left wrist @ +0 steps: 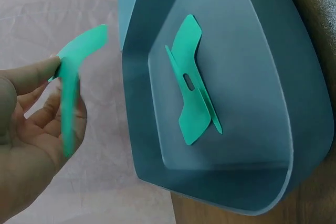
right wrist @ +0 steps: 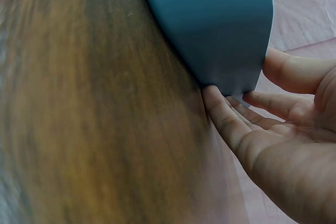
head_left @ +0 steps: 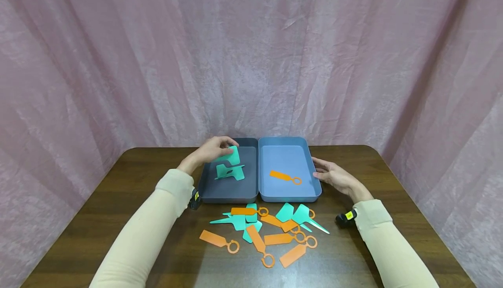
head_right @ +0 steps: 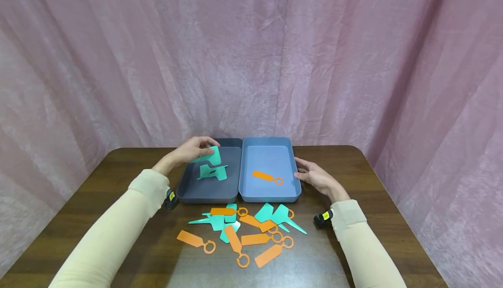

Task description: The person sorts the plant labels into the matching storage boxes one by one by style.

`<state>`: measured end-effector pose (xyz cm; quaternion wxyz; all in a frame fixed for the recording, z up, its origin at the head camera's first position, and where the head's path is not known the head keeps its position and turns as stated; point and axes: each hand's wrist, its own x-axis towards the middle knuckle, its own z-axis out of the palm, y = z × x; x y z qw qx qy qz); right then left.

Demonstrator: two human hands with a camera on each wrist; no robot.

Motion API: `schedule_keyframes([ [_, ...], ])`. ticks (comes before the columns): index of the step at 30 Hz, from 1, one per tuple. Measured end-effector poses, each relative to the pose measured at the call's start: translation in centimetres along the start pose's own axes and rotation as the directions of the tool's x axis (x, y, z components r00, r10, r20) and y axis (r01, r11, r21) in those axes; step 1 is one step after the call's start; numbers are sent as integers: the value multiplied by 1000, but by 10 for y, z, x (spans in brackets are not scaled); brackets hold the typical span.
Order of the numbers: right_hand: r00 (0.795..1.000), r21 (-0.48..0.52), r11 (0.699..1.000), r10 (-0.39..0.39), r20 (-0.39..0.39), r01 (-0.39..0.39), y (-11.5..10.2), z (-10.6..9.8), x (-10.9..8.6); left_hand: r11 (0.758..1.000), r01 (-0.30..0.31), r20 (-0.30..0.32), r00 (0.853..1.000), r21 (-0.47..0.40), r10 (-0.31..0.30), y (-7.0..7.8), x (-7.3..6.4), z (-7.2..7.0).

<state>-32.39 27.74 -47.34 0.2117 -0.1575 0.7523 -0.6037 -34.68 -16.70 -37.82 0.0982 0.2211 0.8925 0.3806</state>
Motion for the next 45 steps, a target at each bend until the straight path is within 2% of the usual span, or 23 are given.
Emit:
schedule_keyframes([
  [4,1000,21,1000,20,-15,-19,-1,1,0,1000,29,23,999,-11,-29,-1,-2,2],
  [8,1000,21,1000,20,-17,-20,0,1,1,999,39,16,999,7,-39,-2,-4,2],
  [13,999,19,999,27,-21,-26,0,1,1,1000,14,17,1000,9,-14,-1,-6,2],
  [17,1000,20,999,26,-12,-26,-2,1,0,1000,-17,14,1000,-4,17,1,-14,2],
  [21,1000,17,1000,17,-3,-17,-4,2,0,998,-61,22,998,-16,61,2,-28,3],
  [26,1000,19,1000,14,3,-14,-4,2,0,994,-100,37,994,33,99,2,-53,4],
  [31,1000,19,1000,21,-4,-21,0,1,0,991,-122,99,988,59,116,1,-79,8],
  [36,1000,21,1000,13,-8,-13,-1,0,-1,991,-115,134,985,68,106,0,-99,12],
  [45,1000,14,1000,9,6,-10,1,1,-2,993,-99,157,984,63,88,-8,-123,22],
])
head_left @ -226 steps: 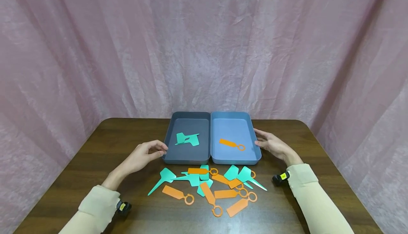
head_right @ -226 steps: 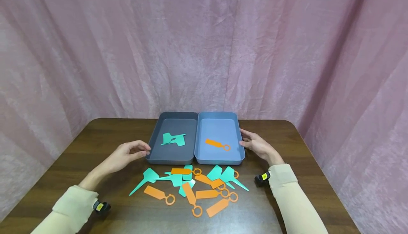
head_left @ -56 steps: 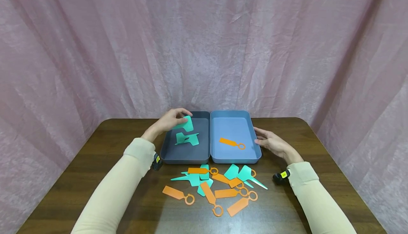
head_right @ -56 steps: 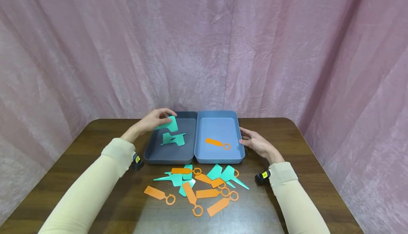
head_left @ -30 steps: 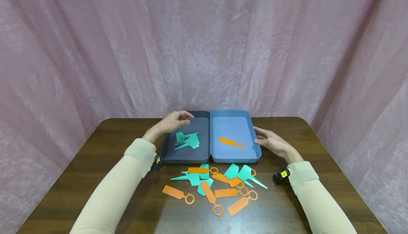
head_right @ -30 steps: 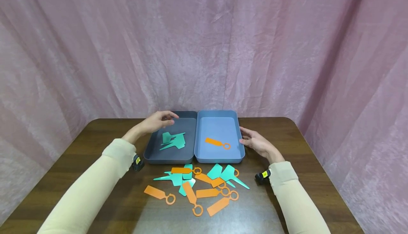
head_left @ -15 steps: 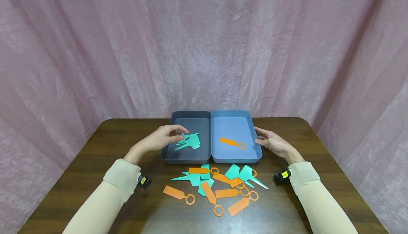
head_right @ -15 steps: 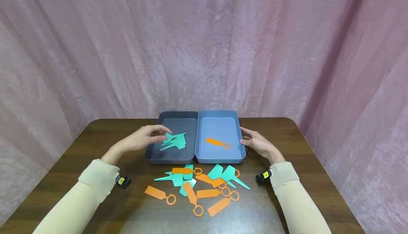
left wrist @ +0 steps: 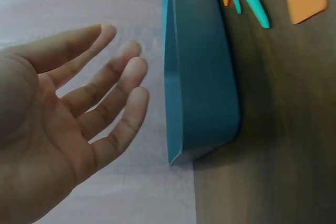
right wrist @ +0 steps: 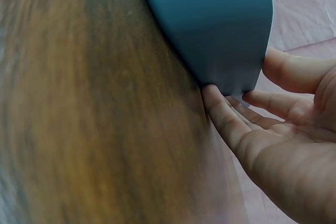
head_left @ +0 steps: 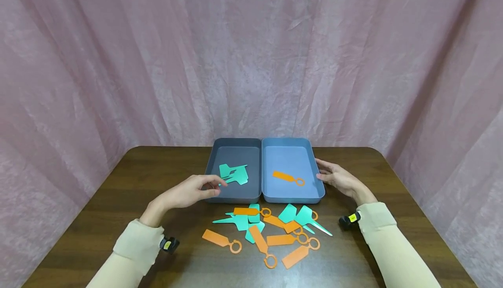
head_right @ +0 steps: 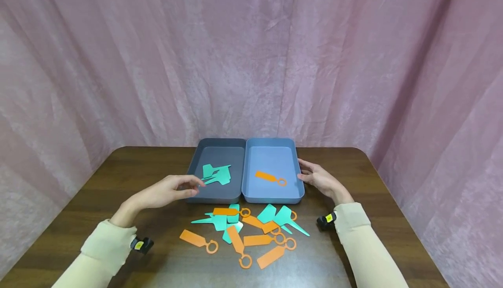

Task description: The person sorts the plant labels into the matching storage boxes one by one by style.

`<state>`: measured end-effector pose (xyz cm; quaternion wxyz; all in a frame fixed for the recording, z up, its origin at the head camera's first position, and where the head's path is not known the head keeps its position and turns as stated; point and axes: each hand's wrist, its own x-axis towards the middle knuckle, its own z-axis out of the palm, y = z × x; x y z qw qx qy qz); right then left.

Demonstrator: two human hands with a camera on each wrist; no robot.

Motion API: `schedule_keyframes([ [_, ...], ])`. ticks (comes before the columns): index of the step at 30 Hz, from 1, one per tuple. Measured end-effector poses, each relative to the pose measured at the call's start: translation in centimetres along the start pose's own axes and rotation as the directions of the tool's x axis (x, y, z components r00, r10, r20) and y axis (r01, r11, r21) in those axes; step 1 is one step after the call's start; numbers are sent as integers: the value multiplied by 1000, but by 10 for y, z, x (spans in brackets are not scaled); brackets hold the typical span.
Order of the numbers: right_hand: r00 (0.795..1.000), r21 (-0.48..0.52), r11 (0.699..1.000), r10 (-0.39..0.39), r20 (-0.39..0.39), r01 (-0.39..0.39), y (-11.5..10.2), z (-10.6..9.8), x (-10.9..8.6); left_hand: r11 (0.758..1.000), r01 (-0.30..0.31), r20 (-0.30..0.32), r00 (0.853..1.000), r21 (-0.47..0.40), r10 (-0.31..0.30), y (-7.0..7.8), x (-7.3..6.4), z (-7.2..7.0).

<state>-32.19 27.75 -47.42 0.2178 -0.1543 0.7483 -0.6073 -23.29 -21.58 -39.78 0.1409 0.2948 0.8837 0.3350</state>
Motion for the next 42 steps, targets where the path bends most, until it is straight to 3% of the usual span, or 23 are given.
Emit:
schedule_keyframes([
  [10,1000,4,1000,2,-7,-2,1,1,4,997,2,129,992,-73,8,5,-17,15],
  [23,1000,4,1000,6,-17,-6,-1,2,5,995,95,255,963,4,-93,7,-19,27],
  [34,1000,-5,1000,-1,-12,1,-3,3,3,994,67,286,954,82,-88,9,-17,37],
  [38,1000,1,1000,-3,-8,3,-3,4,3,985,31,275,958,172,-78,14,-17,43],
  [42,1000,4,1000,-7,-9,7,-4,4,3,973,36,251,963,227,-94,18,-17,47],
])
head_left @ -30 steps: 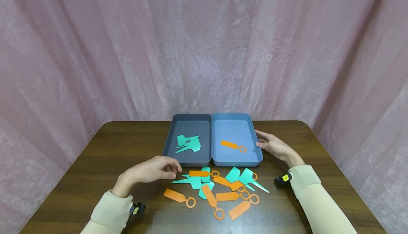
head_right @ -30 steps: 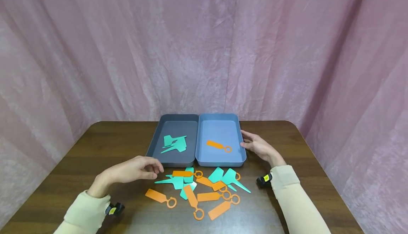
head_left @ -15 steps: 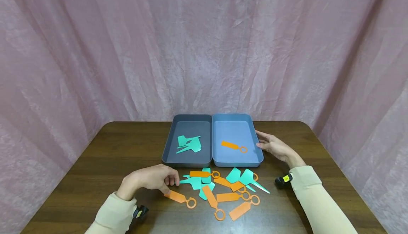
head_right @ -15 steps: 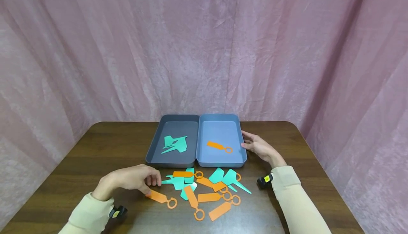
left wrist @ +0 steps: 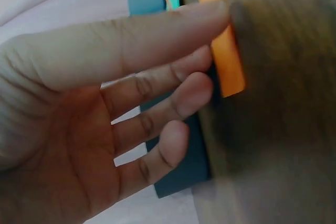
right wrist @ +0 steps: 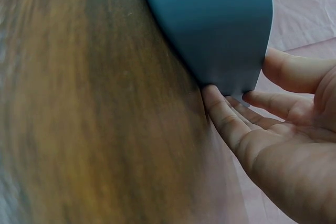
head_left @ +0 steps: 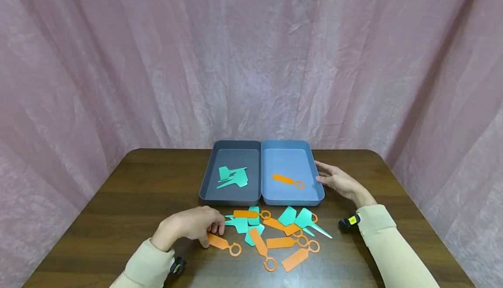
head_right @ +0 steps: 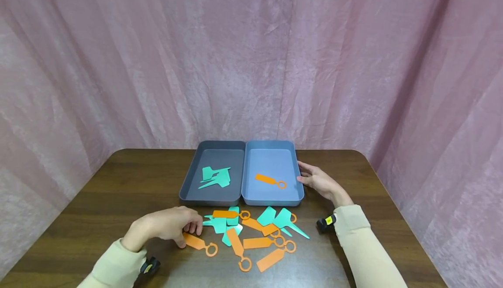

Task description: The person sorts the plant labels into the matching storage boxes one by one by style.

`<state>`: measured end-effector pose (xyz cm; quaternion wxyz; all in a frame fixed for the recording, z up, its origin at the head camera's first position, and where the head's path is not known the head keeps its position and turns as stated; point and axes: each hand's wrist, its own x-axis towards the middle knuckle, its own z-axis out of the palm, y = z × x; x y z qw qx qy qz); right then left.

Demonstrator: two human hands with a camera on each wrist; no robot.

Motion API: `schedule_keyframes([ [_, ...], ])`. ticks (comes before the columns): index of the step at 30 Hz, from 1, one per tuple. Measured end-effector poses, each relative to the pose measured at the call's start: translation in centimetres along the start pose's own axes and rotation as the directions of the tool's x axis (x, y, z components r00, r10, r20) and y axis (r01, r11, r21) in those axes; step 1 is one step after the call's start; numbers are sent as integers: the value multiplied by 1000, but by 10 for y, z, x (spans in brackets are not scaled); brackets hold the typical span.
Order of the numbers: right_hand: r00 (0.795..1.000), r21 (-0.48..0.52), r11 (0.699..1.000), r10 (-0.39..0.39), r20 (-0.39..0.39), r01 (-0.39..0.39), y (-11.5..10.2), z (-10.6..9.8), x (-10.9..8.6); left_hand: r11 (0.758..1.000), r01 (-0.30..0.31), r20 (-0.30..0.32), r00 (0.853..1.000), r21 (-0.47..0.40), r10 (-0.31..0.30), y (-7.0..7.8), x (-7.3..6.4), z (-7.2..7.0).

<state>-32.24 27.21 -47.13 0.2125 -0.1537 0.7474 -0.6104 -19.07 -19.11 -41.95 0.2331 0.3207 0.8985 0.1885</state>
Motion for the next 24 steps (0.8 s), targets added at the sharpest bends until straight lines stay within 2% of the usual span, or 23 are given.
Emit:
schedule_keyframes([
  [5,1000,6,1000,-1,2,1,0,0,0,1000,17,-10,1000,16,-17,-1,1,3],
  [9,1000,-1,1000,8,0,-8,1,0,1,1000,8,-10,1000,27,-8,-4,2,3],
  [13,1000,-4,1000,13,-5,-13,1,-2,1,1000,-27,6,1000,10,27,-8,3,1],
  [18,1000,0,1000,13,-4,-13,2,-3,1,992,-98,10,995,-84,99,-15,3,-4],
  [24,1000,-4,1000,22,3,-22,2,-4,1,966,-134,-17,991,-223,134,-20,6,-7],
])
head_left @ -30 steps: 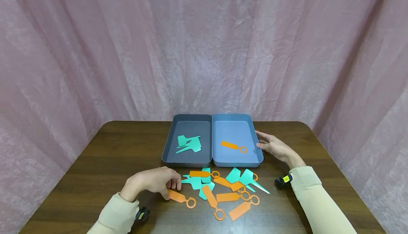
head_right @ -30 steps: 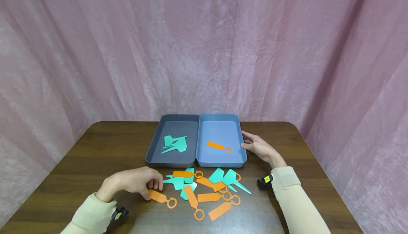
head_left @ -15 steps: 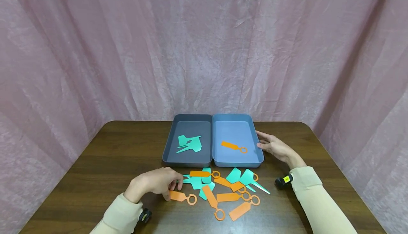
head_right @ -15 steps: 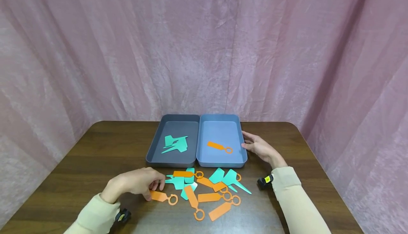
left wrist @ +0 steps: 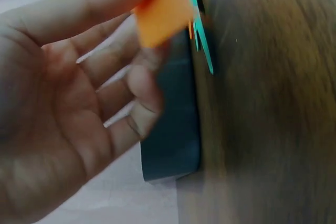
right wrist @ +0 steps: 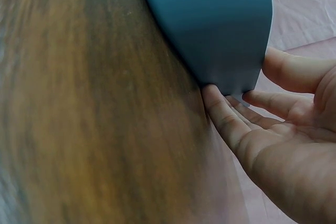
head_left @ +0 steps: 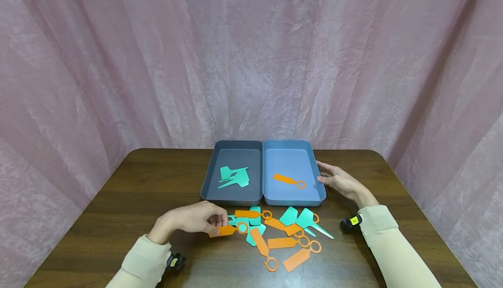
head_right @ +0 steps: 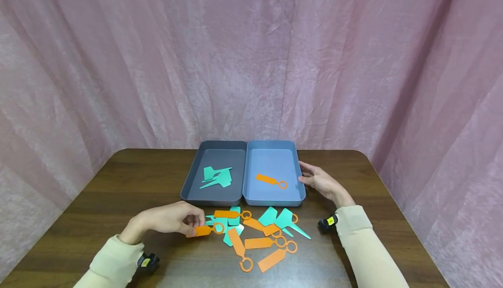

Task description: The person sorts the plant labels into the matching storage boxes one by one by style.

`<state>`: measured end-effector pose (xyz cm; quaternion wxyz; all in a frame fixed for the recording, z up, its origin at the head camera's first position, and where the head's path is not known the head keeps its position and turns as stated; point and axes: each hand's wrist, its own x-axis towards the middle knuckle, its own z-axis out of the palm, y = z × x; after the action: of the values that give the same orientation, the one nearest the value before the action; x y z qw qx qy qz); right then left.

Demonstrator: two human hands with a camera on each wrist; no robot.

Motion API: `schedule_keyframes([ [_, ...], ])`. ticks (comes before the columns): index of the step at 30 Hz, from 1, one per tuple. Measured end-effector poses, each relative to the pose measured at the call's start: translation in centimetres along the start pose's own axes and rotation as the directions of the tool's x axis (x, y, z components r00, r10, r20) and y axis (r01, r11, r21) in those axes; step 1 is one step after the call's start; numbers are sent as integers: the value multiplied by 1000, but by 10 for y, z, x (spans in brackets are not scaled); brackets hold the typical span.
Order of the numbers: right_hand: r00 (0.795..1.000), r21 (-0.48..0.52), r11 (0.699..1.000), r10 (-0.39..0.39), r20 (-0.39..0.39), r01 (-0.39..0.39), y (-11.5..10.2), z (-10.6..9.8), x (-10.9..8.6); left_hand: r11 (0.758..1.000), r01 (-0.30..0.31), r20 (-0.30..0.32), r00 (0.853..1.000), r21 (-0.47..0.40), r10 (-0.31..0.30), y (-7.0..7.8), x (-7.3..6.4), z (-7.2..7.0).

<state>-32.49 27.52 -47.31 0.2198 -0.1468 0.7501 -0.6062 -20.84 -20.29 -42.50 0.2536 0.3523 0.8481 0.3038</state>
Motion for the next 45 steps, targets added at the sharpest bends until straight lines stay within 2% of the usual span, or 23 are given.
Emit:
schedule_keyframes([
  [4,1000,1,1000,-1,-2,1,0,0,-1,997,-56,-69,996,-44,52,-2,5,1],
  [8,1000,4,1000,-10,0,10,-1,1,0,992,-108,-170,981,-69,95,-4,8,2],
  [11,1000,13,1000,-9,-1,9,-1,2,0,989,-121,-233,967,-85,98,-5,9,2],
  [14,1000,10,1000,-9,0,9,-2,1,0,986,-123,-270,959,-115,88,-4,12,1],
  [18,1000,2,1000,-9,-5,9,-2,0,0,986,-112,-298,952,-124,70,-1,17,-2],
  [23,1000,1,1000,-15,1,15,-1,0,1,990,-109,-331,941,-91,73,2,25,-5],
  [33,1000,8,1000,-11,-2,11,0,0,0,991,-115,-359,930,-66,84,13,40,-8],
  [45,1000,18,1000,-12,2,12,-1,1,0,990,-136,-385,916,-29,114,19,56,-12],
])
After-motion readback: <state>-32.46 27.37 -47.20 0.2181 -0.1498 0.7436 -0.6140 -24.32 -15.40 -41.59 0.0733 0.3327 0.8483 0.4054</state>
